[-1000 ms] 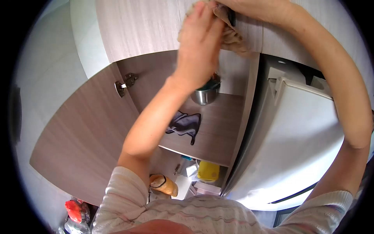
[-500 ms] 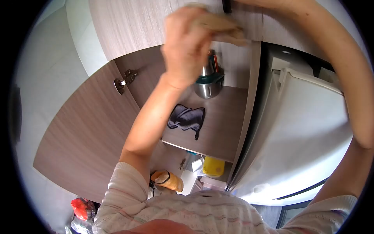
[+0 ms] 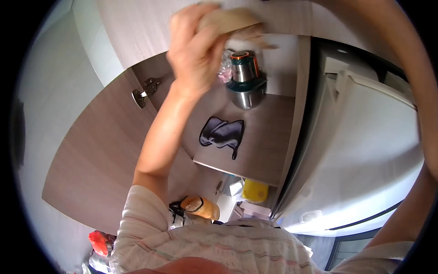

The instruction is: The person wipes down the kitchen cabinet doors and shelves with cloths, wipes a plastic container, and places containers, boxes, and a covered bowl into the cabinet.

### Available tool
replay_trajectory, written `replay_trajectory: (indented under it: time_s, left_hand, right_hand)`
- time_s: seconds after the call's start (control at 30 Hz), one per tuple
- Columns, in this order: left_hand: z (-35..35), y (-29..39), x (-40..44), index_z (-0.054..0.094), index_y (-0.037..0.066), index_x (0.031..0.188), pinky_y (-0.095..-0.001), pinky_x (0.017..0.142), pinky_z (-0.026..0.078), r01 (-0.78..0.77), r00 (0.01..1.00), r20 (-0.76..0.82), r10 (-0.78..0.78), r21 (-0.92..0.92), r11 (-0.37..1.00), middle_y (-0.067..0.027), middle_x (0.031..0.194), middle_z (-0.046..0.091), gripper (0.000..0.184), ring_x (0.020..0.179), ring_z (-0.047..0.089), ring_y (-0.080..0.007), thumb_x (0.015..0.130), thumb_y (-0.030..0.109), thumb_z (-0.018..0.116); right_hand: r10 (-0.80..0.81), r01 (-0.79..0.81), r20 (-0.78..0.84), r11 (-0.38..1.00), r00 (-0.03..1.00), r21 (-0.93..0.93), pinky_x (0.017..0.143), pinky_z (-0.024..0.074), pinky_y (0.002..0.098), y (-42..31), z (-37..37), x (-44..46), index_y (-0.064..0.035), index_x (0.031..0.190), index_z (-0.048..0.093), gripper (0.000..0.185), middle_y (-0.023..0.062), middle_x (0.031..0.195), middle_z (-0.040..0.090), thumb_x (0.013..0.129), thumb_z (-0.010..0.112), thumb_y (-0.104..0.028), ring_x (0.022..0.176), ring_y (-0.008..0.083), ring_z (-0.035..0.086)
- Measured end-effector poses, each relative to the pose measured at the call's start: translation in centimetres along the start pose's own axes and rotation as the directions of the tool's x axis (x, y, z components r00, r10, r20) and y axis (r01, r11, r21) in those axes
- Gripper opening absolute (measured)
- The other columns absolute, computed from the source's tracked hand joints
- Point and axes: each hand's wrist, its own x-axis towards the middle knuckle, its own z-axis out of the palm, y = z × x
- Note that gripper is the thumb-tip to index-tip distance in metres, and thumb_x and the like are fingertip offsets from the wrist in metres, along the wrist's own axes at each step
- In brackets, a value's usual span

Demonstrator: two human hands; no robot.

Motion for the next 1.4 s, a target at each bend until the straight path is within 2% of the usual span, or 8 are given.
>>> replay_trajectory:
  time_s: [0.1,0.2,0.27,0.63,0.8,1.03,1.23,1.4]
  left_hand:
    - [1.3,-0.9,1.0,0.058,-0.003,0.099,-0.0421,0.089,0.042,-0.206,0.964,0.140,0.226,-0.140,0.968,-0.0213,0.117,0.052,0.026,0.108,0.048,-0.0419,0.074,0.000,0.059]
    - [0.5,-1.7,0.1,0.061,0.001,0.092,-0.0384,0.086,0.046,-0.210,0.973,0.087,0.216,-0.066,0.975,-0.0172,0.113,0.055,0.024,0.105,0.051,-0.0375,0.068,-0.004,0.063]
    - [-2.6,-2.2,-2.4,0.061,0.005,0.078,-0.0349,0.080,0.047,-0.061,0.993,0.102,0.060,0.007,0.998,-0.0102,0.102,0.059,0.023,0.097,0.055,-0.0294,0.058,-0.005,0.070]
    - [-12.6,-9.9,-9.7,0.066,0.005,0.092,-0.0281,0.075,0.052,0.415,0.897,-0.095,-0.431,0.515,0.750,-0.0054,0.098,0.063,0.016,0.088,0.062,-0.0193,0.077,0.000,0.065]
    - [-2.3,-1.9,-3.9,0.065,0.005,0.079,-0.0309,0.078,0.051,-0.003,0.997,-0.071,0.010,0.090,0.996,-0.0115,0.100,0.062,0.024,0.096,0.059,-0.0266,0.057,-0.005,0.065]
    - [1.1,0.0,-0.9,0.058,0.004,0.065,-0.0311,0.077,0.052,-0.139,0.984,-0.131,0.118,-0.163,0.977,-0.0137,0.097,0.063,0.008,0.093,0.062,-0.0278,0.059,0.002,0.063]
    - [-7.3,-8.9,-6.1,0.064,0.007,0.090,-0.0291,0.077,0.051,0.185,0.975,-0.161,-0.155,0.196,0.963,-0.0087,0.103,0.064,0.016,0.094,0.062,-0.0216,0.077,-0.002,0.062]
    - [-11.3,-13.9,-7.7,0.066,0.004,0.089,-0.0289,0.076,0.049,0.621,0.776,-0.383,-0.501,0.321,0.716,-0.0072,0.100,0.061,0.013,0.084,0.061,-0.0200,0.080,0.000,0.058]
  right_hand:
    - [0.072,-0.071,0.038,0.997,0.997,-0.016,0.078,0.0457,0.0349,-0.5,-0.2,-0.3,0.0016,0.095,0.057,0.020,0.0166,0.103,0.059,0.076,0.055,-0.006,0.089,0.0285,0.056]
    - [0.066,-0.060,0.062,0.993,0.996,-0.100,0.078,0.0453,0.0340,-1.1,-0.6,-0.1,0.0015,0.094,0.057,0.020,0.0163,0.104,0.059,0.076,0.055,-0.005,0.090,0.0278,0.056]
    - [0.057,-0.049,0.077,0.993,0.995,-0.108,0.078,0.0451,0.0336,-1.0,-0.5,-0.1,0.0016,0.094,0.056,0.020,0.0165,0.105,0.058,0.075,0.055,-0.004,0.090,0.0277,0.056]
    - [0.076,-0.075,0.045,0.997,0.996,-0.031,0.074,0.0450,0.0315,-2.0,-0.4,1.2,0.0015,0.097,0.055,0.020,0.0147,0.099,0.058,0.077,0.054,-0.003,0.085,0.0229,0.056]
    - [0.137,-0.139,0.059,0.990,0.989,0.035,0.071,0.0450,0.0302,-2.2,-0.7,1.3,0.0014,0.098,0.055,0.020,0.0135,0.096,0.058,0.078,0.053,-0.003,0.081,0.0209,0.056]
    - [0.240,-0.252,0.137,0.964,0.961,0.079,0.067,0.0451,0.0283,-2.8,-0.9,1.4,0.0013,0.099,0.055,0.020,0.0119,0.092,0.058,0.080,0.053,-0.004,0.076,0.0179,0.055]
    - [0.307,-0.329,0.179,0.939,0.935,0.104,0.063,0.0451,0.0266,-3.1,-0.9,1.3,0.0012,0.100,0.055,0.020,0.0105,0.089,0.058,0.081,0.052,-0.005,0.071,0.0154,0.055]
    - [0.381,-0.412,0.207,0.901,0.901,0.137,0.059,0.0452,0.0252,-3.0,-1.3,2.2,0.0011,0.101,0.055,0.020,0.0093,0.086,0.058,0.083,0.052,-0.006,0.068,0.0133,0.054]
